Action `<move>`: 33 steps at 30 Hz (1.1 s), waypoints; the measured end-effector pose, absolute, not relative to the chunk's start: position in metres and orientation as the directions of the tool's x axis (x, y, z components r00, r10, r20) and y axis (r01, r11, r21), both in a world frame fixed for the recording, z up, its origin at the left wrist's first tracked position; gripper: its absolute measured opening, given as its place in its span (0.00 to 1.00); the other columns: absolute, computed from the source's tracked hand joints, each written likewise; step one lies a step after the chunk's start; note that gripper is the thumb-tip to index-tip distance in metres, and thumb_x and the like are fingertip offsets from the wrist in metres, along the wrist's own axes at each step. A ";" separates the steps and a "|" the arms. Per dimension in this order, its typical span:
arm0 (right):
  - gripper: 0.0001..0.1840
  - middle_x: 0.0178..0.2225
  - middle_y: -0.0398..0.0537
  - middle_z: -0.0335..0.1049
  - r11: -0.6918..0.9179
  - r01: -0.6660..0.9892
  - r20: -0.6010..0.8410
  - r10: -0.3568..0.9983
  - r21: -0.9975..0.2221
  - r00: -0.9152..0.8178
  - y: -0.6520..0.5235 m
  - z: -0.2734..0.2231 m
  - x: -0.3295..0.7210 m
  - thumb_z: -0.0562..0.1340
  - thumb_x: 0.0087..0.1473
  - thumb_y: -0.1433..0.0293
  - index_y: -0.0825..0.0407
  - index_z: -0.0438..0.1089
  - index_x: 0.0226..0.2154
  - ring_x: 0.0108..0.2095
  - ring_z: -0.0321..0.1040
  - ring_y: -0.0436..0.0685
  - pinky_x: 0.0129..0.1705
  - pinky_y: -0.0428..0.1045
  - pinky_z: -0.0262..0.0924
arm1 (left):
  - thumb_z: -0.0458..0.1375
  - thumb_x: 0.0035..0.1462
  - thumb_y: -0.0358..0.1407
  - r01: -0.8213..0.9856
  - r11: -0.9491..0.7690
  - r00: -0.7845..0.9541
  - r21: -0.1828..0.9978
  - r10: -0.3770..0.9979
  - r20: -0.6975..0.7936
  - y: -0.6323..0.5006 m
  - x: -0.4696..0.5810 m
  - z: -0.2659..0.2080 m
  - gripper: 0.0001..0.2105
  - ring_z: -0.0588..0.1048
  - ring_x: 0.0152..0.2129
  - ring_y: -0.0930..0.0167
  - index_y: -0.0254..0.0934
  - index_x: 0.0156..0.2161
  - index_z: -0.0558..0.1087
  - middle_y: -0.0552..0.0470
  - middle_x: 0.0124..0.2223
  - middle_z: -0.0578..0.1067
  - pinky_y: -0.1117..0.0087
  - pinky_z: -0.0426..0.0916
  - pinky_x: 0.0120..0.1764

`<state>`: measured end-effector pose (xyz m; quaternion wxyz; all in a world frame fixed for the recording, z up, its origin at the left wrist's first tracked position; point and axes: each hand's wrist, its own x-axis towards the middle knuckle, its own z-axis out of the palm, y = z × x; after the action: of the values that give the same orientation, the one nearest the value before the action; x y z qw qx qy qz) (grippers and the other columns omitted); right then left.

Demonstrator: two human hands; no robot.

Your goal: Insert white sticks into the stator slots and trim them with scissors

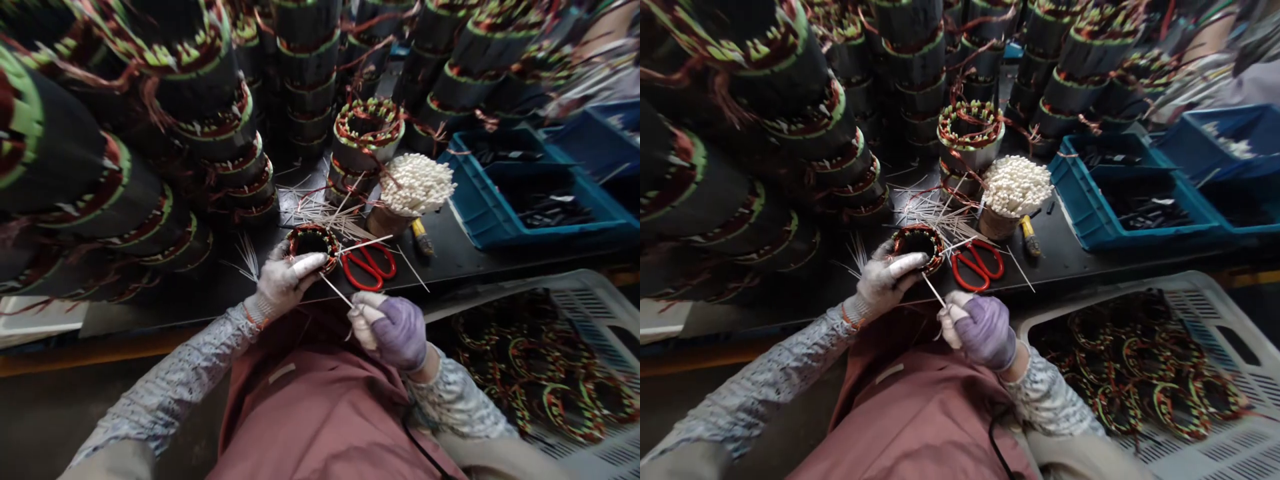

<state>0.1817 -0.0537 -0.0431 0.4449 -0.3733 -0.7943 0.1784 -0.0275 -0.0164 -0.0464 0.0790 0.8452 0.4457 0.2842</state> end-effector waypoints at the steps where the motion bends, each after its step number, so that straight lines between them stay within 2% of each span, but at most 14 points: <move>1: 0.12 0.28 0.48 0.76 0.561 0.372 0.513 0.828 -0.740 -0.227 -0.057 -0.041 0.181 0.58 0.55 0.67 0.52 0.72 0.24 0.23 0.70 0.49 0.23 0.42 0.64 | 0.53 0.62 0.36 0.706 -0.609 0.472 0.361 0.785 0.401 -0.016 -0.029 -0.045 0.10 0.77 0.43 0.72 0.43 0.45 0.74 0.49 0.47 0.78 0.58 0.59 0.57; 4: 0.21 0.18 0.42 0.69 0.185 0.032 0.180 0.976 -0.982 -0.125 -0.043 -0.036 0.159 0.51 0.59 0.63 0.53 0.67 0.20 0.13 0.59 0.45 0.12 0.41 0.56 | 0.52 0.62 0.36 0.704 -0.663 0.585 0.254 0.745 0.322 -0.016 -0.033 -0.044 0.10 0.76 0.44 0.70 0.46 0.41 0.76 0.50 0.49 0.77 0.54 0.59 0.57; 7: 0.21 0.13 0.37 0.55 -0.107 -0.280 -0.048 0.977 -0.954 -0.208 -0.001 -0.030 0.123 0.49 0.59 0.62 0.49 0.55 0.16 0.08 0.44 0.43 0.07 0.41 0.43 | 0.52 0.62 0.38 0.707 -0.686 0.634 0.171 0.722 0.275 -0.013 -0.037 -0.046 0.10 0.78 0.40 0.69 0.45 0.42 0.76 0.50 0.45 0.79 0.54 0.61 0.56; 10: 0.20 0.14 0.38 0.55 -0.132 -0.309 -0.083 0.982 -0.942 -0.168 0.033 -0.020 0.100 0.50 0.57 0.61 0.49 0.52 0.16 0.11 0.48 0.44 0.11 0.41 0.49 | 0.52 0.61 0.37 0.724 -0.680 0.635 0.116 0.722 0.273 -0.013 -0.037 -0.041 0.11 0.77 0.42 0.66 0.41 0.42 0.76 0.47 0.45 0.79 0.55 0.63 0.55; 12: 0.17 0.20 0.42 0.63 -0.023 -0.264 0.001 0.996 -0.964 -0.090 0.034 -0.015 0.108 0.54 0.55 0.60 0.50 0.58 0.19 0.19 0.61 0.47 0.20 0.44 0.61 | 0.53 0.61 0.38 0.745 -0.659 0.622 0.104 0.742 0.250 -0.021 -0.037 -0.031 0.12 0.76 0.45 0.64 0.39 0.45 0.75 0.44 0.49 0.77 0.56 0.64 0.55; 14: 0.13 0.30 0.47 0.70 0.183 -0.144 0.176 0.983 -0.973 0.060 0.019 -0.018 0.138 0.55 0.56 0.60 0.50 0.66 0.27 0.31 0.69 0.53 0.32 0.49 0.67 | 0.54 0.60 0.39 0.776 -0.625 0.590 0.089 0.768 0.251 -0.033 -0.037 -0.020 0.15 0.73 0.50 0.62 0.38 0.51 0.72 0.43 0.53 0.74 0.54 0.61 0.56; 16: 0.17 0.38 0.52 0.72 0.348 0.144 0.375 0.890 -0.926 0.261 0.001 -0.030 0.176 0.49 0.61 0.59 0.49 0.68 0.36 0.38 0.71 0.58 0.37 0.54 0.68 | 0.56 0.58 0.39 0.815 -0.576 0.537 0.057 0.790 0.296 -0.043 -0.038 -0.013 0.20 0.69 0.54 0.59 0.37 0.56 0.67 0.41 0.57 0.70 0.50 0.57 0.58; 17: 0.16 0.40 0.54 0.72 0.339 0.339 0.425 0.878 -0.877 0.221 -0.005 -0.039 0.193 0.50 0.61 0.60 0.50 0.69 0.38 0.40 0.71 0.59 0.40 0.55 0.67 | 0.57 0.58 0.39 0.829 -0.557 0.519 0.040 0.796 0.312 -0.045 -0.038 -0.013 0.21 0.67 0.56 0.58 0.38 0.57 0.67 0.40 0.57 0.70 0.47 0.54 0.59; 19: 0.15 0.41 0.58 0.73 0.251 0.724 0.309 0.949 -0.643 -0.054 -0.007 -0.055 0.213 0.56 0.57 0.63 0.53 0.70 0.42 0.43 0.70 0.63 0.44 0.56 0.65 | 0.58 0.56 0.38 0.840 -0.543 0.512 0.020 0.804 0.303 -0.039 -0.037 -0.019 0.20 0.67 0.55 0.56 0.40 0.55 0.69 0.41 0.56 0.71 0.44 0.54 0.58; 21: 0.20 0.43 0.61 0.73 0.222 0.925 0.017 0.973 -0.307 -0.228 0.002 -0.063 0.213 0.59 0.54 0.67 0.56 0.68 0.49 0.44 0.70 0.64 0.44 0.55 0.64 | 0.60 0.54 0.37 0.830 -0.557 0.536 0.017 0.806 0.251 -0.028 -0.035 -0.029 0.18 0.70 0.52 0.55 0.41 0.51 0.71 0.42 0.50 0.76 0.44 0.57 0.55; 23: 0.28 0.46 0.64 0.71 0.255 0.963 -0.196 0.944 -0.082 -0.267 0.015 -0.060 0.200 0.57 0.54 0.70 0.58 0.60 0.57 0.44 0.70 0.65 0.41 0.54 0.64 | 0.62 0.53 0.37 0.818 -0.575 0.557 0.016 0.799 0.225 -0.021 -0.035 -0.036 0.17 0.73 0.48 0.56 0.40 0.49 0.73 0.43 0.44 0.78 0.47 0.62 0.52; 27: 0.35 0.40 0.62 0.74 0.287 0.958 -0.387 0.885 0.017 -0.258 0.019 -0.043 0.187 0.58 0.51 0.69 0.57 0.53 0.61 0.39 0.73 0.67 0.34 0.54 0.63 | 0.62 0.53 0.38 0.816 -0.578 0.558 0.013 0.794 0.243 -0.035 -0.046 -0.037 0.15 0.74 0.45 0.59 0.39 0.47 0.74 0.44 0.42 0.79 0.52 0.65 0.49; 30: 0.33 0.32 0.56 0.76 0.234 0.972 -0.354 0.909 -0.002 -0.220 -0.009 -0.044 0.198 0.59 0.52 0.64 0.55 0.57 0.59 0.34 0.75 0.65 0.31 0.53 0.64 | 0.61 0.54 0.38 0.828 -0.560 0.533 0.022 0.800 0.275 -0.053 -0.056 -0.037 0.15 0.73 0.46 0.60 0.39 0.47 0.74 0.45 0.43 0.79 0.54 0.65 0.50; 33: 0.26 0.36 0.55 0.76 0.322 0.926 -0.163 0.920 -0.198 -0.356 -0.046 -0.054 0.209 0.57 0.52 0.66 0.55 0.63 0.54 0.36 0.74 0.60 0.36 0.50 0.66 | 0.60 0.55 0.39 0.831 -0.555 0.523 0.033 0.801 0.291 -0.058 -0.061 -0.038 0.14 0.73 0.46 0.60 0.38 0.46 0.75 0.45 0.42 0.79 0.54 0.65 0.50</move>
<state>0.2088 -0.0464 -0.0540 -0.0104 -0.5676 -0.8131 0.1291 -0.0612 -0.0582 -0.0378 -0.0549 0.8709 0.4686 0.1376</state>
